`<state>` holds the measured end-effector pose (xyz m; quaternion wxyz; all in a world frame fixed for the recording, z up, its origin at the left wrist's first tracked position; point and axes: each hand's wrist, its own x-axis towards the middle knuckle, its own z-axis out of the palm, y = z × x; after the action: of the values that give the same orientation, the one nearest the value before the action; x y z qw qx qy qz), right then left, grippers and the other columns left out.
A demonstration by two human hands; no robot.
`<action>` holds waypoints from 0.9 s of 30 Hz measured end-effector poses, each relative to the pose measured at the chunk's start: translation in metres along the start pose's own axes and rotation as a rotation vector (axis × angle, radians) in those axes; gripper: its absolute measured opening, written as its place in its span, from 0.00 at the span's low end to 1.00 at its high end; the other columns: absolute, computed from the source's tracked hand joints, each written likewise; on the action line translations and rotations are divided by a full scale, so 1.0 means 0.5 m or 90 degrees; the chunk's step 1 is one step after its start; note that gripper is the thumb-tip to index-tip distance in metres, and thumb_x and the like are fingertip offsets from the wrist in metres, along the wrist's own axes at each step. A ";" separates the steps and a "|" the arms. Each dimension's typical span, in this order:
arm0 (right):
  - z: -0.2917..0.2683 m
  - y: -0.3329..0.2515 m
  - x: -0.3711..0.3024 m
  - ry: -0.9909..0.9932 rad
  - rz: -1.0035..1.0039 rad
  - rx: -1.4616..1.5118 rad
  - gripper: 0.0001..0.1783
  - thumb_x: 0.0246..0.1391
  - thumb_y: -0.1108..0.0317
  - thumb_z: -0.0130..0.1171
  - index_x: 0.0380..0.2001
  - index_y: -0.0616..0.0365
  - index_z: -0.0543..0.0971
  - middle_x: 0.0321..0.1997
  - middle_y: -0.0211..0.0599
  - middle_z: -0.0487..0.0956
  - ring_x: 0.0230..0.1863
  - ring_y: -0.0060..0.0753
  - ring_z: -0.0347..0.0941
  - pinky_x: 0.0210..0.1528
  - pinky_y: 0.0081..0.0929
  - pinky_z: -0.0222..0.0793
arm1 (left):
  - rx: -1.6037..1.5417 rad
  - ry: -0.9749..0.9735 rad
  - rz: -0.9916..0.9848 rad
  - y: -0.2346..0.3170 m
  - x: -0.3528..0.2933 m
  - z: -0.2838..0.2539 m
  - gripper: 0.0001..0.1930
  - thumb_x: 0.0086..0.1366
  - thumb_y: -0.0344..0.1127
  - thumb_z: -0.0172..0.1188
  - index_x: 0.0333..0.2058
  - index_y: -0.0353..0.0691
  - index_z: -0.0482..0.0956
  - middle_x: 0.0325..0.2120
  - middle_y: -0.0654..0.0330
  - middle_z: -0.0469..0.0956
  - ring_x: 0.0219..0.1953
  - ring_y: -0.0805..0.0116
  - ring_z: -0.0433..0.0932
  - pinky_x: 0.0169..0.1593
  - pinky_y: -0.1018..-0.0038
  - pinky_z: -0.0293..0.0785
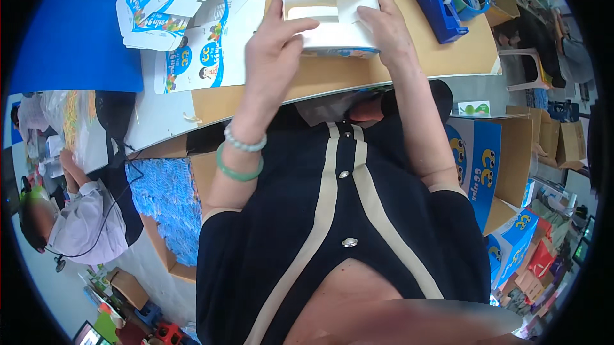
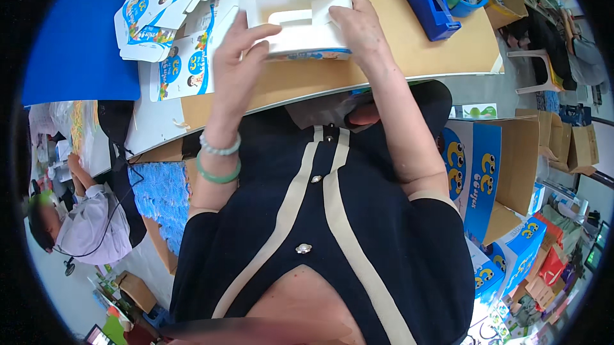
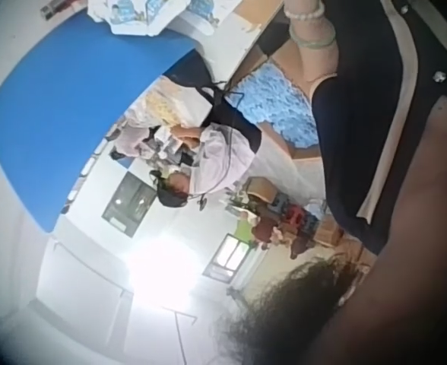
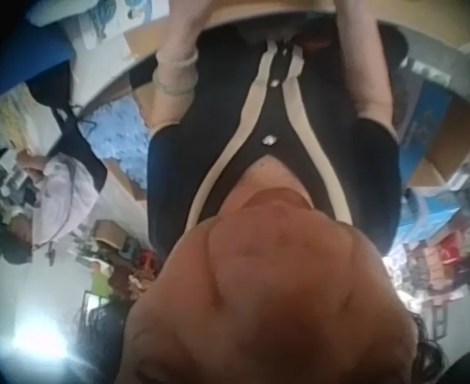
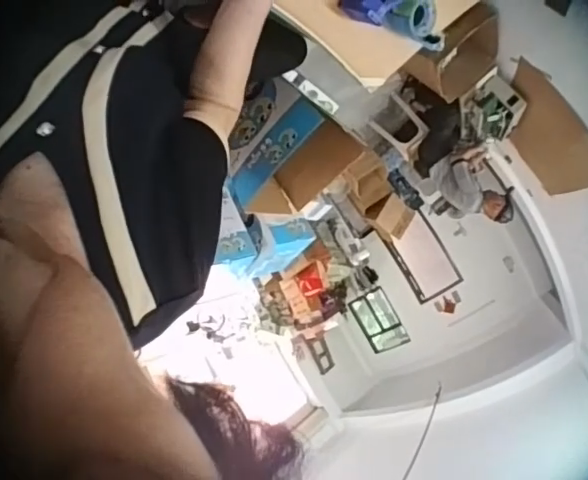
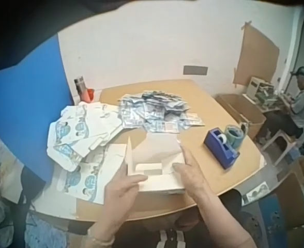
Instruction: The person packs small packets into cardboard boxes, closes the boxes, and places them into a larger shipping carton. The person then assembles new boxes by folding flat cardboard sheets.
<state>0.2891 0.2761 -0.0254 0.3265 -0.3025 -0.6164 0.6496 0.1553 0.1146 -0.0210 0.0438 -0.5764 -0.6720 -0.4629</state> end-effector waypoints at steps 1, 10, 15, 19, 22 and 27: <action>0.001 -0.005 -0.001 -0.001 0.009 0.010 0.33 0.55 0.72 0.53 0.65 0.63 0.61 0.58 0.46 0.72 0.54 0.33 0.72 0.57 0.27 0.67 | -0.017 -0.006 0.039 -0.001 0.006 -0.013 0.26 0.57 0.19 0.52 0.57 0.33 0.66 0.52 0.42 0.73 0.57 0.48 0.72 0.57 0.68 0.71; -0.002 -0.015 -0.004 -0.062 -0.043 0.067 0.29 0.52 0.77 0.52 0.61 0.59 0.68 0.59 0.41 0.74 0.54 0.32 0.73 0.57 0.26 0.67 | -0.421 -0.022 -0.295 -0.069 0.072 0.040 0.24 0.64 0.27 0.56 0.59 0.36 0.69 0.49 0.55 0.76 0.52 0.69 0.75 0.54 0.76 0.70; -0.084 -0.003 0.033 -0.283 -0.454 -0.420 0.25 0.52 0.73 0.56 0.56 0.52 0.74 0.59 0.38 0.75 0.55 0.39 0.73 0.59 0.29 0.66 | -0.607 -0.046 -0.404 -0.076 0.068 0.030 0.23 0.66 0.30 0.58 0.59 0.35 0.69 0.46 0.59 0.77 0.47 0.75 0.75 0.49 0.78 0.71; -0.074 -0.035 0.022 -0.230 -0.574 -0.678 0.25 0.52 0.65 0.59 0.55 0.49 0.74 0.59 0.38 0.75 0.56 0.45 0.72 0.61 0.33 0.64 | -0.565 -0.074 -0.414 -0.084 0.067 0.030 0.22 0.66 0.31 0.58 0.58 0.36 0.71 0.45 0.61 0.77 0.45 0.77 0.74 0.48 0.80 0.72; 0.000 -0.073 0.022 -0.174 -0.289 -0.721 0.28 0.51 0.57 0.61 0.57 0.46 0.73 0.58 0.41 0.75 0.57 0.47 0.71 0.62 0.36 0.63 | -0.455 -0.109 -0.379 -0.097 0.069 0.030 0.22 0.66 0.32 0.59 0.58 0.36 0.71 0.45 0.61 0.77 0.45 0.78 0.74 0.48 0.81 0.71; 0.018 -0.073 0.024 -0.172 -0.206 -0.958 0.32 0.53 0.45 0.60 0.59 0.44 0.72 0.55 0.45 0.77 0.58 0.48 0.71 0.60 0.38 0.66 | -0.407 -0.093 -0.316 -0.120 0.066 0.046 0.22 0.67 0.34 0.59 0.57 0.34 0.72 0.44 0.61 0.78 0.45 0.77 0.75 0.48 0.81 0.71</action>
<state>0.2764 0.2813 0.0117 0.0464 -0.2671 -0.9620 0.0325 0.1064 0.1600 -0.0485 -0.2980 -0.4126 -0.6144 -0.6029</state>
